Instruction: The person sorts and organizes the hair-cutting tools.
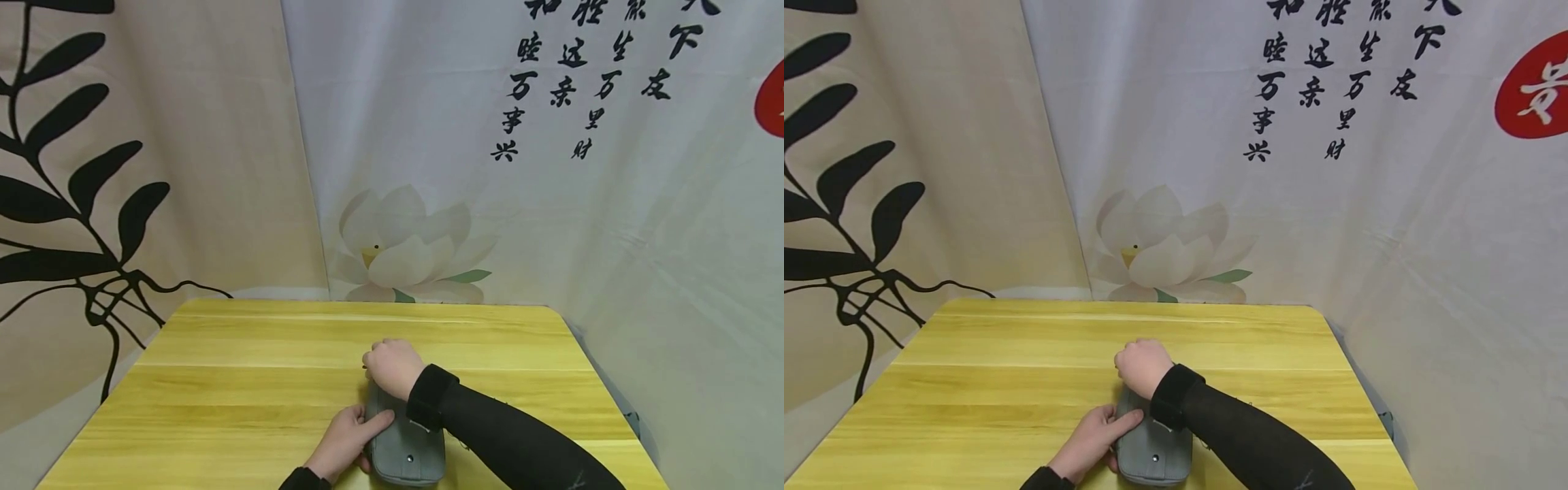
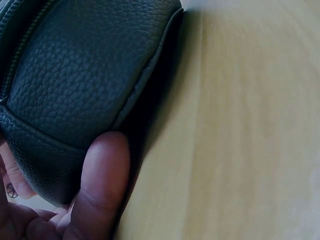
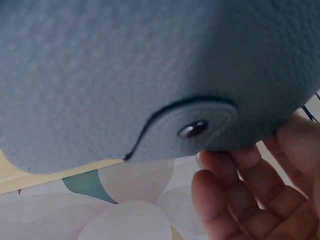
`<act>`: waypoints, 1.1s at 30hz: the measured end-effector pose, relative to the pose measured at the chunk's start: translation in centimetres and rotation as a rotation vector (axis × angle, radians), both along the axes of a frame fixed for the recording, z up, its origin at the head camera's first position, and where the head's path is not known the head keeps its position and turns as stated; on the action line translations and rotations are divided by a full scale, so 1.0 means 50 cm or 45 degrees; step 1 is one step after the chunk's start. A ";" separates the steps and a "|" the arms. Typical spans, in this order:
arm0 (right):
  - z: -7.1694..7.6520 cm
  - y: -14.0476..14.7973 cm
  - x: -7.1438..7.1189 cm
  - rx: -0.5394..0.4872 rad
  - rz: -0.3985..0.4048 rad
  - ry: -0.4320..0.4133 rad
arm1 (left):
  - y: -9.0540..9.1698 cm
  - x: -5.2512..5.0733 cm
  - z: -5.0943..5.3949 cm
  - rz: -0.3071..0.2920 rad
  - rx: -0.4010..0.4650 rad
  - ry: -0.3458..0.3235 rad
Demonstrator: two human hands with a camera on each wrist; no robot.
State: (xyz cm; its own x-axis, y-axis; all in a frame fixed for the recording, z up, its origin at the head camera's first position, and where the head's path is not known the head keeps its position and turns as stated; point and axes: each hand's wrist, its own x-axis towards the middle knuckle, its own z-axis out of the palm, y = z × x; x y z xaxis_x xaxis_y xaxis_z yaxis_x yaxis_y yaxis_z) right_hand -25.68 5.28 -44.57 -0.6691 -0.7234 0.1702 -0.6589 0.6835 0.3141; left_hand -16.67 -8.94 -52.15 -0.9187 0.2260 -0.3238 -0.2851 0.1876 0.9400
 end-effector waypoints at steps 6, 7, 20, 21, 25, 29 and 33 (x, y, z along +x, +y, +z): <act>-0.005 0.000 0.002 -0.015 0.016 0.059 | 0.001 0.001 0.000 0.002 0.001 -0.002; -0.006 0.000 0.001 -0.022 0.022 0.062 | 0.001 0.001 0.000 0.001 0.003 -0.004; -0.014 -0.003 -0.013 -0.075 0.051 0.043 | -0.002 -0.004 -0.005 -0.033 0.015 -0.004; -0.014 -0.003 -0.014 -0.076 0.051 0.041 | -0.002 -0.004 -0.005 -0.035 0.014 -0.002; -0.015 -0.002 -0.016 -0.083 0.062 0.048 | -0.002 -0.003 -0.003 -0.042 0.011 0.001; -0.019 -0.001 -0.020 -0.101 0.065 0.051 | -0.002 -0.003 -0.001 -0.048 0.023 -0.002; -0.022 0.000 -0.024 -0.125 0.050 0.021 | -0.001 -0.003 -0.002 -0.052 0.032 -0.007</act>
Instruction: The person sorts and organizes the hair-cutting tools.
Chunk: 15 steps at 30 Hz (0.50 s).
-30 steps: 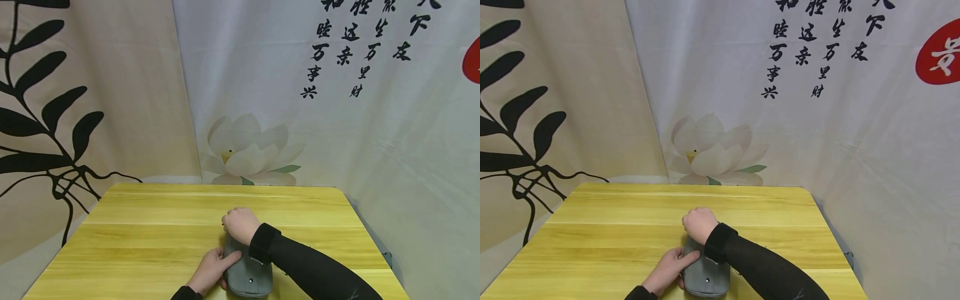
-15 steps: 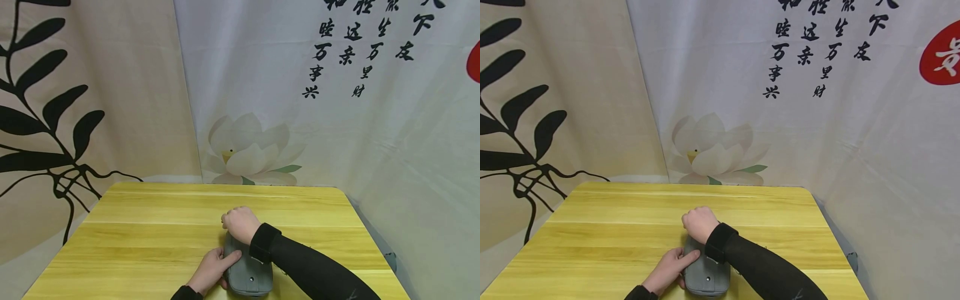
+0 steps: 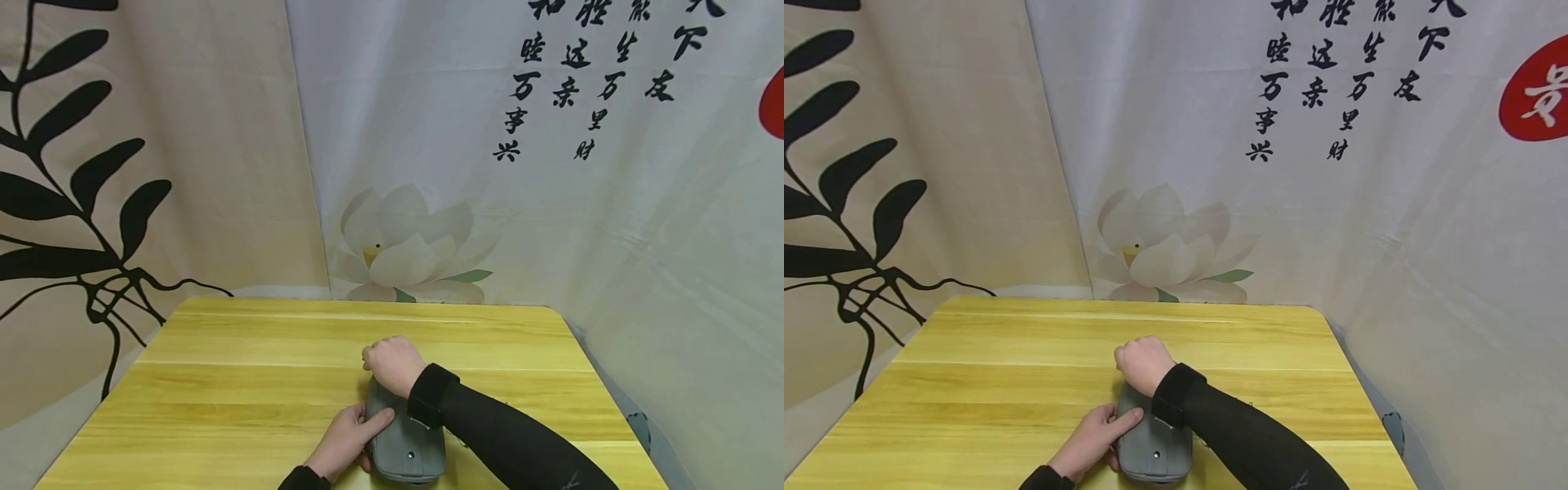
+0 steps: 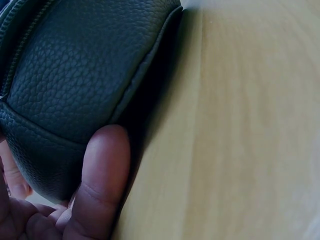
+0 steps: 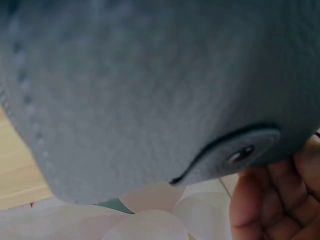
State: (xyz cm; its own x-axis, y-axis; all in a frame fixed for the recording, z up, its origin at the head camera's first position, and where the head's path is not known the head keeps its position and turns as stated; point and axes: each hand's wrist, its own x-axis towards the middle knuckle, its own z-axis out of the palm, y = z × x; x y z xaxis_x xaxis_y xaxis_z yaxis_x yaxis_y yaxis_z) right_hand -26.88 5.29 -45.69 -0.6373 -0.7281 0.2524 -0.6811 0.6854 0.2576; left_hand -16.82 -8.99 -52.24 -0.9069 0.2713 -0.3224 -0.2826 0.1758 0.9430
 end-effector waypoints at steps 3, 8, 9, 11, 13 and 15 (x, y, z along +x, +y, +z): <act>0.001 0.003 -0.002 -0.044 -0.016 -0.078 | 0.000 0.000 -0.001 -0.002 -0.001 -0.002; 0.011 0.007 0.000 -0.119 -0.022 -0.177 | -0.001 -0.001 -0.003 -0.009 -0.001 -0.003; 0.012 0.007 0.001 -0.121 -0.021 -0.177 | -0.002 -0.001 -0.003 -0.012 0.002 0.000; 0.014 0.006 0.004 -0.116 -0.024 -0.173 | -0.002 -0.001 -0.005 -0.015 0.010 0.006; 0.015 0.003 0.010 -0.100 -0.019 -0.167 | -0.004 -0.001 -0.006 -0.016 0.022 0.013; 0.016 -0.002 0.017 -0.087 0.000 -0.161 | -0.005 -0.003 -0.008 -0.011 0.033 0.017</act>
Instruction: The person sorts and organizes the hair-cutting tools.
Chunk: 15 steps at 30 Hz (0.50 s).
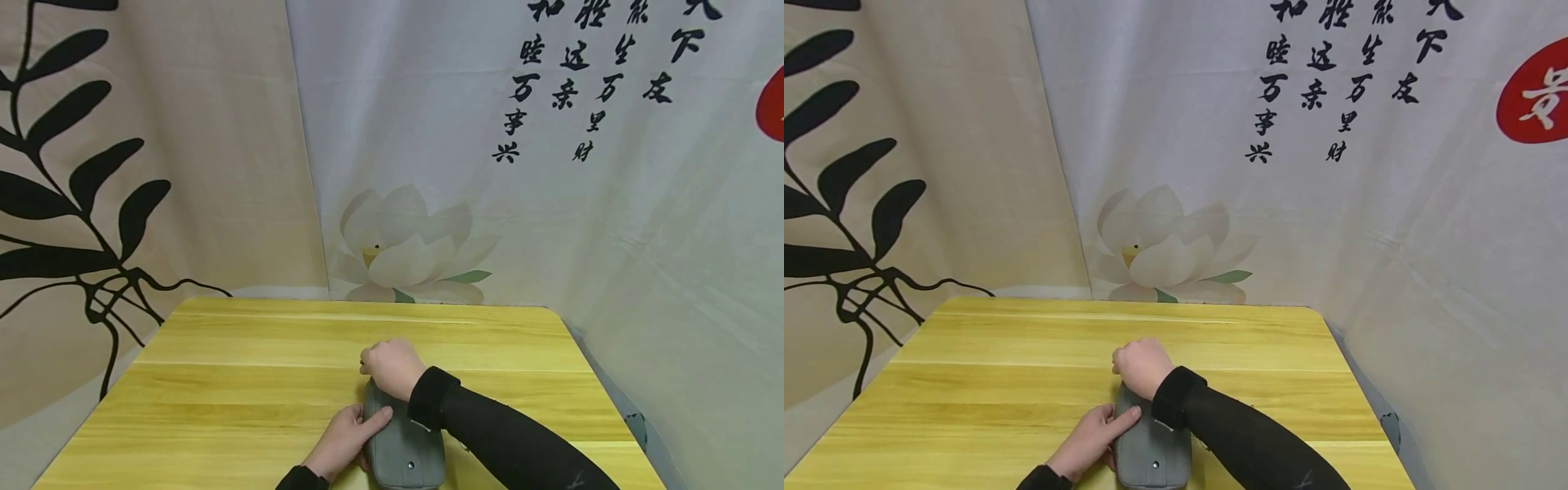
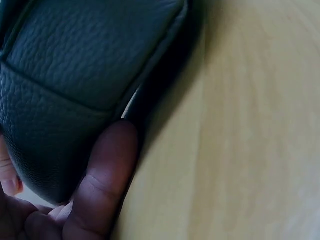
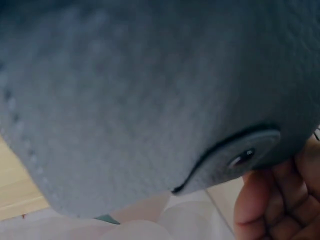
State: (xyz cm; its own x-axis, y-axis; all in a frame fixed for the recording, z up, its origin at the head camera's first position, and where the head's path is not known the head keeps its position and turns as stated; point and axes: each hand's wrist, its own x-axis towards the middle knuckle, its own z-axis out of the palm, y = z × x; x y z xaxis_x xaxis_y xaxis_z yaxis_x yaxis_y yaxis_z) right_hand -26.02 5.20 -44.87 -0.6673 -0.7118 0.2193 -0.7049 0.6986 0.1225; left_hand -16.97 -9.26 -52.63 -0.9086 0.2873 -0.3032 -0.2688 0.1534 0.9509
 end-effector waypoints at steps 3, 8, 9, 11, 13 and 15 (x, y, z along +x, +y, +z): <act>0.005 -0.008 0.014 0.026 0.032 0.027 | -0.001 -0.005 0.000 0.034 -0.015 0.000; 0.012 -0.017 0.038 0.060 0.101 0.066 | 0.004 -0.015 0.003 0.176 -0.046 0.021; 0.012 -0.018 0.040 0.065 0.113 0.066 | 0.006 -0.016 0.004 0.200 -0.038 0.032; 0.012 -0.018 0.043 0.066 0.119 0.056 | 0.010 -0.017 0.004 0.228 -0.014 0.044; 0.010 -0.018 0.042 0.068 0.108 0.037 | 0.012 -0.016 0.003 0.228 -0.001 0.058; 0.007 -0.016 0.041 0.063 0.099 0.016 | 0.013 -0.014 0.002 0.216 0.002 0.071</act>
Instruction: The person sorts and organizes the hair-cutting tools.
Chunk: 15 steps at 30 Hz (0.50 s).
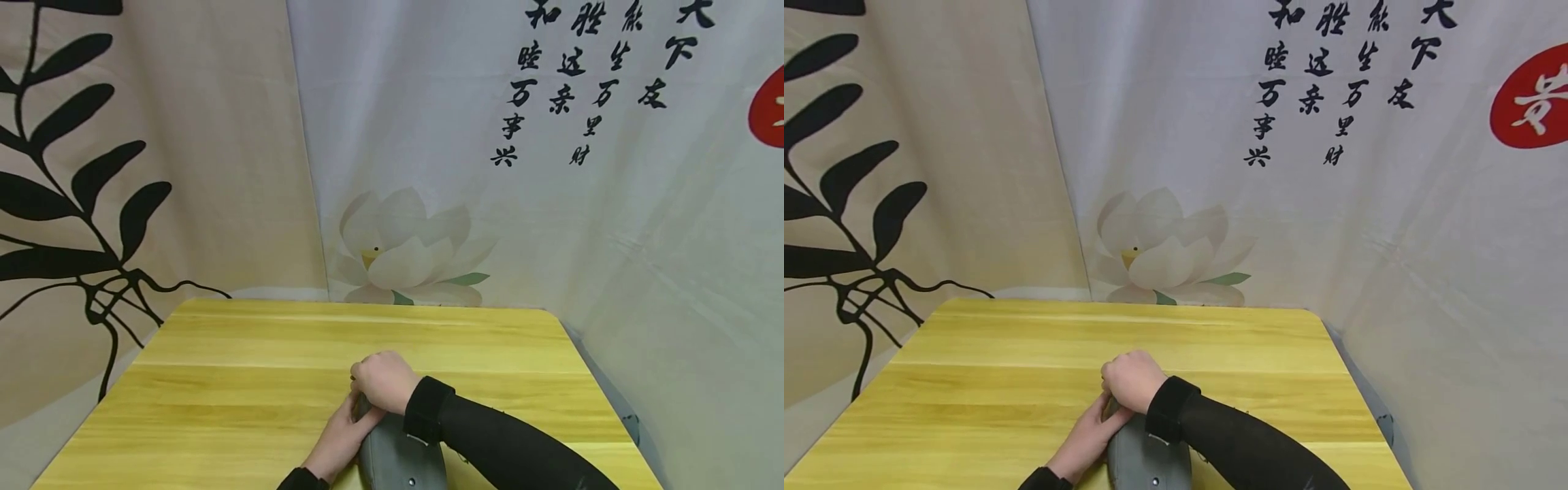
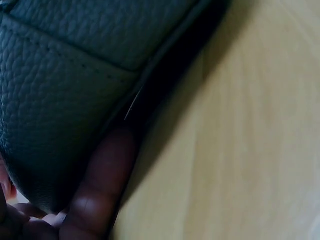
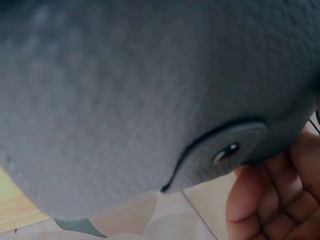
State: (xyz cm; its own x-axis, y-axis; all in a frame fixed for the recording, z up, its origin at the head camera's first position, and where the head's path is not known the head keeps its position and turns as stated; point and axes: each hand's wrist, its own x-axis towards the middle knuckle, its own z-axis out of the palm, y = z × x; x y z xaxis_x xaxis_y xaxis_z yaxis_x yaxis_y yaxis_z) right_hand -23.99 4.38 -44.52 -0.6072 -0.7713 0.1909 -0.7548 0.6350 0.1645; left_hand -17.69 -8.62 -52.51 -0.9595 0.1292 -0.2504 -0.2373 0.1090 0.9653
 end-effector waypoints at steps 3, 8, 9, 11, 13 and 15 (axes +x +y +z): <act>-0.003 0.001 -0.001 -0.009 -0.014 -0.021 | -0.002 0.002 -0.001 -0.022 0.009 0.000; -0.006 0.000 -0.001 -0.029 -0.036 -0.016 | -0.004 0.000 0.000 -0.026 0.000 -0.004; -0.007 0.000 -0.002 -0.029 -0.043 -0.014 | -0.004 0.000 0.000 -0.027 -0.003 -0.006; -0.008 0.001 -0.002 -0.036 -0.064 -0.022 | -0.004 -0.001 0.000 -0.034 -0.010 -0.006; -0.007 0.002 -0.002 -0.042 -0.098 -0.039 | -0.004 -0.001 0.000 -0.046 -0.016 0.001; -0.005 0.003 -0.002 -0.046 -0.133 -0.047 | -0.004 -0.001 0.001 -0.056 -0.024 0.010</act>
